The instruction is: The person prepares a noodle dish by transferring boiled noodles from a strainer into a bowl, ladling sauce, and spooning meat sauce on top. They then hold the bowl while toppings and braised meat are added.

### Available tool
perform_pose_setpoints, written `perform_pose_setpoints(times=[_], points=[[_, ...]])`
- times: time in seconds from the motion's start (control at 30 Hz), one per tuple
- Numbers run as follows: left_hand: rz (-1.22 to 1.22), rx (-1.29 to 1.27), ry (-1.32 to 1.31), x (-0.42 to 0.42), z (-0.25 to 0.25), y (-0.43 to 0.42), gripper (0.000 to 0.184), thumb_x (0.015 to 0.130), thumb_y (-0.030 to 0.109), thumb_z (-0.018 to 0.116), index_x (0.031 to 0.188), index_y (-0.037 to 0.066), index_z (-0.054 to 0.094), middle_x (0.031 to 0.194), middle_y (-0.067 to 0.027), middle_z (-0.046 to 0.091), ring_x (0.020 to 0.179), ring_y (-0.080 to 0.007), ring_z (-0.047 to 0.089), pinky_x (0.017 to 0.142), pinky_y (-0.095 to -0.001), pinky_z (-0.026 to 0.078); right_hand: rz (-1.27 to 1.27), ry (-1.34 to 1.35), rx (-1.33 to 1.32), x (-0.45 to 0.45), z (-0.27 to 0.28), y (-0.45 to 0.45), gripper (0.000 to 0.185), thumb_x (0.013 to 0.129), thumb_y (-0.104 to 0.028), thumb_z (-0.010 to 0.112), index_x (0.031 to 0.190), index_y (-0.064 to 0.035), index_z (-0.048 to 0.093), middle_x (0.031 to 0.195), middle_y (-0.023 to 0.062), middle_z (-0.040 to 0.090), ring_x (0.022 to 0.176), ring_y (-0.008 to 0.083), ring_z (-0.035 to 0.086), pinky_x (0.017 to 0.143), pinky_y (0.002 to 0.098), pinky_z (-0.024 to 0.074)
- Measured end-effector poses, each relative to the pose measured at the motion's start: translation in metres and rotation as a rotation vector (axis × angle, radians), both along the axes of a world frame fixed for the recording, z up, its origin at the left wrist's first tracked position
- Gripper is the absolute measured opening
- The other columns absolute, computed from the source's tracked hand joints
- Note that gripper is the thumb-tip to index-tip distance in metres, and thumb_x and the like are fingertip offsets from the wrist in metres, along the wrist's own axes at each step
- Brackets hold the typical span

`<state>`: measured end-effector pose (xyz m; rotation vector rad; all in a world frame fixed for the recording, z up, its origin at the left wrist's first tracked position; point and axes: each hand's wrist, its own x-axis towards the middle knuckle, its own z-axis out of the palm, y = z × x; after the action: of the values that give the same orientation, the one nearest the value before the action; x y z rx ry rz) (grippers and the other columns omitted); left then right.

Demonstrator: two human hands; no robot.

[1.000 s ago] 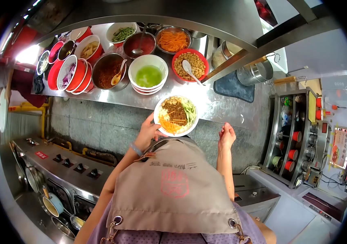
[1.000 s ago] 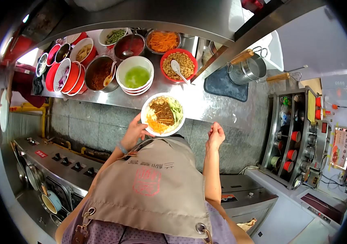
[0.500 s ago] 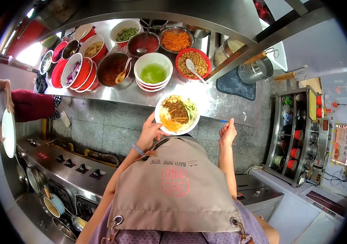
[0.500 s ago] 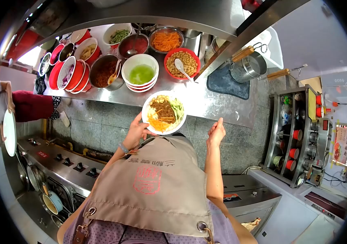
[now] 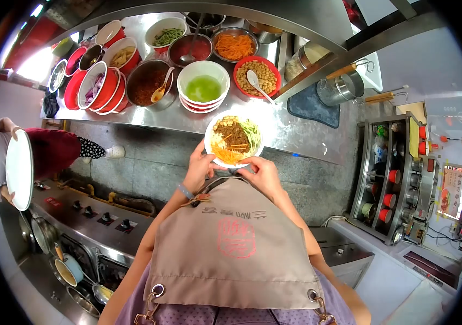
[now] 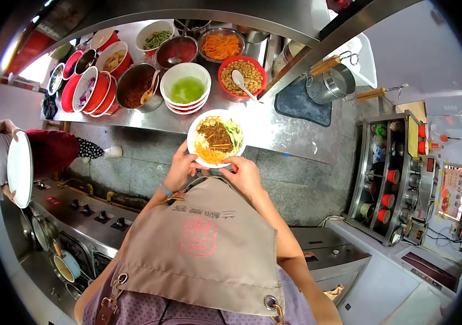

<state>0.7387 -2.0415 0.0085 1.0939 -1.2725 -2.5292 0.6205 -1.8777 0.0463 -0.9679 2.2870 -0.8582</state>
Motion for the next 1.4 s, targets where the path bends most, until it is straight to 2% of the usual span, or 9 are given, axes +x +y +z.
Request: perform_pose_setpoints(times=[0.1,0.23,0.33,0.4,0.53,0.7,1.0,1.2,1.4], points=[[0.007,0.006,0.013,-0.001,0.000,0.002,0.060,0.084,-0.001,0.042,0.140,0.005,0.021,0.109,-0.0180,0.059,0.070,-0.0255,0.068,0.034,-0.0185,0.039,0.020,0.029,0.009,0.006,0.002,-0.010,0.019,0.070,-0.019,0.072,0.085,-0.0083,0.067,0.060,0.0078,0.055,0.053,0.0240,0.054,0.052,0.0345,0.0444],[0.004,-0.006,0.027,-0.002,0.003,0.003,0.060,0.084,-0.001,0.042,0.140,0.005,0.022,0.107,-0.0184,0.059,0.070,-0.0256,0.068,0.035,-0.0184,0.039,-0.002,0.033,-0.002,0.008,-0.004,-0.011,0.016,0.070,-0.018,0.072,0.081,-0.0076,0.067,0.061,0.0073,0.057,0.056,0.0235,0.057,0.053,0.0350,0.0447],[0.005,-0.001,0.034,-0.002,0.007,0.004,0.060,0.084,-0.001,0.042,0.140,0.005,0.022,0.107,-0.0190,0.059,0.069,-0.0254,0.068,0.034,-0.0181,0.039,-0.079,0.078,0.007,0.005,0.001,-0.006,0.013,0.071,-0.016,0.071,0.079,-0.0061,0.067,0.064,0.0076,0.058,0.056,0.0223,0.056,0.053,0.0337,0.0446],[0.007,-0.004,0.035,-0.001,0.004,0.005,0.060,0.084,-0.001,0.042,0.140,0.005,0.022,0.107,-0.0192,0.060,0.069,-0.0254,0.068,0.034,-0.0181,0.038,-0.135,0.041,-0.207,0.001,-0.003,-0.002,0.011,0.072,-0.012,0.070,0.079,-0.0040,0.066,0.067,0.0075,0.059,0.055,0.0195,0.055,0.052,0.0307,0.0438],[-0.017,-0.004,0.047,-0.003,0.000,0.007,0.060,0.084,-0.001,0.042,0.140,0.005,0.022,0.107,-0.0195,0.060,0.069,-0.0253,0.068,0.033,-0.0182,0.037,-0.187,-0.168,-0.269,0.008,-0.005,-0.008,0.012,0.073,-0.006,0.068,0.084,-0.0012,0.066,0.072,0.0074,0.060,0.055,0.0152,0.054,0.052,0.0274,0.0437],[-0.011,-0.009,0.018,-0.007,0.002,0.012,0.060,0.083,-0.002,0.042,0.140,0.004,0.022,0.106,-0.0197,0.060,0.067,-0.0250,0.068,0.032,-0.0183,0.036,-0.133,-0.051,-0.220,0.006,0.003,0.000,0.017,0.073,-0.008,0.070,0.089,-0.0020,0.067,0.073,0.0063,0.060,0.059,0.0124,0.054,0.054,0.0249,0.0440],[-0.005,-0.025,0.013,-0.019,0.004,0.038,0.060,0.084,-0.003,0.040,0.140,0.004,0.020,0.109,-0.0211,0.058,0.068,-0.0271,0.068,0.031,-0.0186,0.035,-0.210,-0.121,-0.231,-0.027,0.003,0.035,0.014,0.074,-0.007,0.068,0.088,-0.0020,0.067,0.071,0.0046,0.059,0.055,0.0083,0.047,0.052,0.0230,0.0411],[0.044,-0.059,-0.030,-0.041,0.006,0.080,0.060,0.084,-0.003,0.040,0.140,0.004,0.019,0.108,-0.0232,0.058,0.068,-0.0269,0.068,0.031,-0.0184,0.034,-0.356,-0.247,-0.296,-0.076,-0.005,0.085,0.012,0.075,-0.005,0.068,0.085,-0.0012,0.064,0.069,-0.0019,0.057,0.053,0.0043,0.039,0.050,0.0205,0.0361],[0.179,-0.015,-0.076,-0.105,0.007,0.160,0.060,0.084,-0.003,0.041,0.140,0.004,0.020,0.109,-0.0246,0.058,0.067,-0.0274,0.068,0.029,-0.0174,0.033,-0.470,-0.236,-0.379,-0.169,-0.035,0.208,0.013,0.076,-0.004,0.069,0.079,-0.0040,0.056,0.066,-0.0059,0.049,0.058,0.0022,0.040,0.053,0.0179,0.0353]])
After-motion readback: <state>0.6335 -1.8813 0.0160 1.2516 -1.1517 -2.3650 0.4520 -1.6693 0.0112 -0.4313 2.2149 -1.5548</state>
